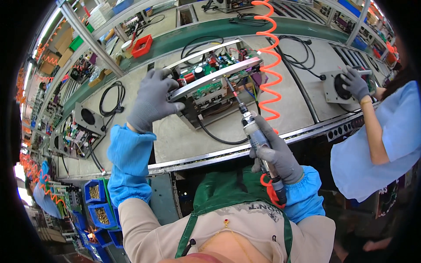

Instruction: Manually assembling and wiring a solar inverter unit on an assembly line using an electric screwdriver.

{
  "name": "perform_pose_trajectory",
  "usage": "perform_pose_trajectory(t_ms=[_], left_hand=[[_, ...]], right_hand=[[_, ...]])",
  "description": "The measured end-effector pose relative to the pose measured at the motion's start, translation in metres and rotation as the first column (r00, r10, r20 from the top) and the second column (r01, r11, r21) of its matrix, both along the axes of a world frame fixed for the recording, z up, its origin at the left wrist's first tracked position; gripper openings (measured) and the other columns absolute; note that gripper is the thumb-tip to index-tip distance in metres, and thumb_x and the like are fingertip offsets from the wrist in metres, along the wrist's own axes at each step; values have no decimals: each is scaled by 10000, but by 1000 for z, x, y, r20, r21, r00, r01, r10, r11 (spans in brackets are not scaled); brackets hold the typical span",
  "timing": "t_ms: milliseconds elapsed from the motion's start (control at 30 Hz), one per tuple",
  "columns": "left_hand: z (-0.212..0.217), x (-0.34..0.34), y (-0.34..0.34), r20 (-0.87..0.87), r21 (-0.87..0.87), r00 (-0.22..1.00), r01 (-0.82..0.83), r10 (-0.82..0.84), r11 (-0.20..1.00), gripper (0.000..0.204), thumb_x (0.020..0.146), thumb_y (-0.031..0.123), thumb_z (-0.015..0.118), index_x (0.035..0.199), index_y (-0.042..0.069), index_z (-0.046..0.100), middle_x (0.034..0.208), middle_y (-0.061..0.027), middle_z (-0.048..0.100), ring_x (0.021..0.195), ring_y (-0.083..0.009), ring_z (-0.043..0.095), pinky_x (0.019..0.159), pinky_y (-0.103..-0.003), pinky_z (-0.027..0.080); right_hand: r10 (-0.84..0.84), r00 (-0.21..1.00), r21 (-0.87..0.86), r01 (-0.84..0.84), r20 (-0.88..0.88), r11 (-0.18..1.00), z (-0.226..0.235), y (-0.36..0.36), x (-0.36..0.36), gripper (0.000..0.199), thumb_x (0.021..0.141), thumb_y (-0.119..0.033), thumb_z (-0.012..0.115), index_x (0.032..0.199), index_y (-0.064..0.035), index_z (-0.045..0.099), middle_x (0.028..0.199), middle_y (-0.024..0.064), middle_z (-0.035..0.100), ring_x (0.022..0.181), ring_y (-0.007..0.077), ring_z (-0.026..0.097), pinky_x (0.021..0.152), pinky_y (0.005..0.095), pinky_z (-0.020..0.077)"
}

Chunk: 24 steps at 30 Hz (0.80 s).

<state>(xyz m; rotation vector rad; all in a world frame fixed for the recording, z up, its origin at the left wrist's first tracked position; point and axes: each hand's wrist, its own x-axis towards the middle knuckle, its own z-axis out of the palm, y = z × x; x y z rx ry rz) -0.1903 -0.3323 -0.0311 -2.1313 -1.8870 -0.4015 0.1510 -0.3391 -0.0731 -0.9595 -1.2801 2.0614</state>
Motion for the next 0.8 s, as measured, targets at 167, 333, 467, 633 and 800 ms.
perform_pose_trajectory(t_ms=[167, 333, 467, 633, 800], left_hand=[[-36, -6, -4, 309, 196, 951, -51, -12, 979, 310, 637, 229, 784, 837, 48, 633, 1137, -132, 609, 1144, -349, 525, 947, -423, 459], [-45, -6, -5, 385, 287, 919, -35, -81, 957, 296, 640, 172, 785, 841, 51, 604, 1116, -113, 622, 1087, -315, 580, 876, -391, 510], [-42, -4, -5, 433, 275, 899, -64, -64, 959, 345, 629, 173, 792, 897, 54, 610, 1115, -109, 621, 1045, -294, 611, 839, -375, 532], [-41, -3, -5, 423, 297, 903, -58, -77, 953, 373, 625, 176, 791, 930, 47, 619, 1116, -107, 620, 1035, -290, 616, 834, -375, 536], [-42, -5, -6, 444, 227, 895, -71, -38, 971, 436, 636, 171, 793, 1009, 40, 610, 1136, -139, 599, 1041, -314, 609, 850, -375, 532]], right_hand=[[8, 1000, 21, -8, -21, 1000, -1, 1, -3, 915, 672, -162, 569, 1523, -149, 233, 1272, 120, 458, 823, 177, 574, 574, 293, 585], [-22, 998, -6, 21, -51, 1000, -7, -3, -5, 893, 685, -135, 556, 1520, -160, 242, 1277, 125, 451, 802, 174, 578, 557, 300, 594], [-29, 996, 2, 29, -86, 1000, -10, -2, -7, 860, 715, -144, 563, 1517, -181, 254, 1218, 132, 476, 771, 167, 593, 544, 303, 596], [-17, 984, -62, 6, -177, 998, -8, -2, -6, 846, 730, -153, 559, 1516, -203, 251, 957, 137, 553, 632, 167, 611, 536, 303, 596], [-12, 996, -17, 10, -87, 1000, -5, -1, -8, 843, 736, -165, 552, 1518, -207, 239, 847, 133, 547, 561, 169, 602, 513, 298, 586]])
